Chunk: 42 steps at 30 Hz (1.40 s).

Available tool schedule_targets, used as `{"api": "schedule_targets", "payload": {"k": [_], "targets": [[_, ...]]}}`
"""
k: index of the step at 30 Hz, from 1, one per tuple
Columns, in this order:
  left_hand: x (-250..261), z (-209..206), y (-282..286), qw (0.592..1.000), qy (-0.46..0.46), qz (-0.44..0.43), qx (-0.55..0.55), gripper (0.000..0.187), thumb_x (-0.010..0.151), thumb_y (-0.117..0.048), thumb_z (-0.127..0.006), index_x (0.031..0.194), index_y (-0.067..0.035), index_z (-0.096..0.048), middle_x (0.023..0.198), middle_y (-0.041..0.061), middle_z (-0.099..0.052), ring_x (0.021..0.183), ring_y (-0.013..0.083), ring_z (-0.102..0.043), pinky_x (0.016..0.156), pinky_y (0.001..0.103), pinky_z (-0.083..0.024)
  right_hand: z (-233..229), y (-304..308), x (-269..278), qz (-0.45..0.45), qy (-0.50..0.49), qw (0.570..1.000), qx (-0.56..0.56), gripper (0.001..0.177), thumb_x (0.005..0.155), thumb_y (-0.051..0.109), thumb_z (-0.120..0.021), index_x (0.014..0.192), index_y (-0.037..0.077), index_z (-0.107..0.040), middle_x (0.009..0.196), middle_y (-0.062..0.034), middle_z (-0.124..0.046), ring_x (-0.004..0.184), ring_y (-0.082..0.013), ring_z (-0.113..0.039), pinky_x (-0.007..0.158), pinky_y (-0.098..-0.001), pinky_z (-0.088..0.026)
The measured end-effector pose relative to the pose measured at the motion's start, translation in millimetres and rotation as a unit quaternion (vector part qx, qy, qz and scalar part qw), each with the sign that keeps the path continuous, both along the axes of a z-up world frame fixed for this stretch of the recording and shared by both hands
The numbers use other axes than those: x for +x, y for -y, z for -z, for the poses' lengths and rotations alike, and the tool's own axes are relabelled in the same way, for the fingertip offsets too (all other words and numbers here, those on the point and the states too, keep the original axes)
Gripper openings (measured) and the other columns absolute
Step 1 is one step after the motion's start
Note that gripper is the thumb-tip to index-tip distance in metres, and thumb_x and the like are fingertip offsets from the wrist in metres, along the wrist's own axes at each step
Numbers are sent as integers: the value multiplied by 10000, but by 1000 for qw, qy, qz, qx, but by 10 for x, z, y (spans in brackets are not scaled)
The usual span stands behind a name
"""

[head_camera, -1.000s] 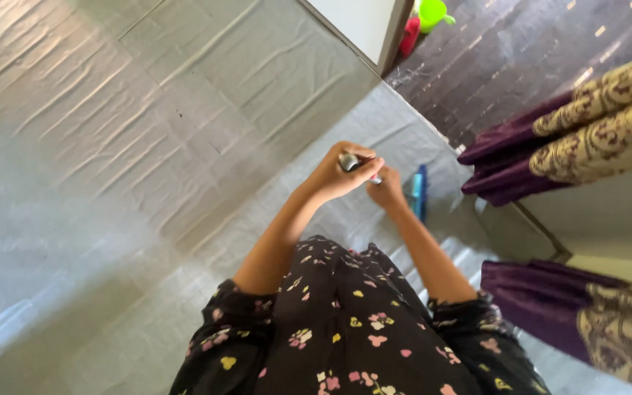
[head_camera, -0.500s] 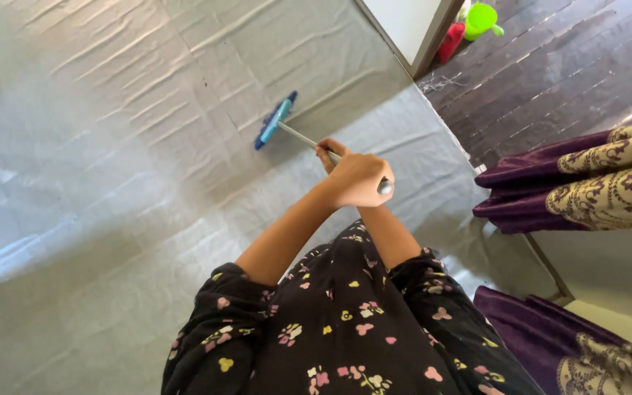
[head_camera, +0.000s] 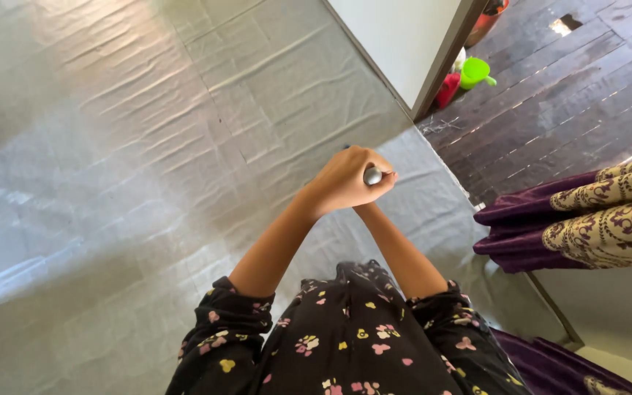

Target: The person pushes a mop across the floor surface to clean it, moving through several areas of the room.

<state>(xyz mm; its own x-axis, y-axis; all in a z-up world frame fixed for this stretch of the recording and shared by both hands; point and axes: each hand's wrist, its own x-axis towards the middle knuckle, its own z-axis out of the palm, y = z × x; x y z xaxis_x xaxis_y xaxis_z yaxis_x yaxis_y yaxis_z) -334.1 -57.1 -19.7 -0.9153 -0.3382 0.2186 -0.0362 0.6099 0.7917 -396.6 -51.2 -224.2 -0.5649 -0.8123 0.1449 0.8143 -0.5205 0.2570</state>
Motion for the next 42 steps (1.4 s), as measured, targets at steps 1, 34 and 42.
{"api": "schedule_targets", "payload": {"k": [1, 34, 42], "targets": [[-13, -27, -4, 1000, 2, 6, 9, 151, 820, -221, -660, 797, -101, -748, 747, 86, -717, 654, 268, -685, 589, 348, -515, -16, 15, 11, 16, 9, 1000, 0, 333, 894, 404, -676, 730, 166, -509, 696, 84, -459, 709, -46, -452, 658, -274, -383], [-668, -396, 1219, 989, -117, -11, 89, 314, 922, -252, -658, 703, -32, -618, 582, 73, -598, 532, 151, -532, 521, 310, -456, -235, 833, -1437, 257, -772, 416, 405, 378, 793, 162, -669, 1139, 29, -591, 1033, -129, -663, 1005, -273, -640, 821, -403, -515], [-904, 339, 1489, 952, -112, 29, 283, 269, 946, -180, -620, 738, -14, -659, 695, 5, -660, 666, 64, -591, 620, 253, -480, -430, 367, -1817, 64, -817, 219, 530, 203, 752, 165, -648, 923, 57, -641, 811, -172, -690, 811, -359, -664, 753, -453, -511]]}}
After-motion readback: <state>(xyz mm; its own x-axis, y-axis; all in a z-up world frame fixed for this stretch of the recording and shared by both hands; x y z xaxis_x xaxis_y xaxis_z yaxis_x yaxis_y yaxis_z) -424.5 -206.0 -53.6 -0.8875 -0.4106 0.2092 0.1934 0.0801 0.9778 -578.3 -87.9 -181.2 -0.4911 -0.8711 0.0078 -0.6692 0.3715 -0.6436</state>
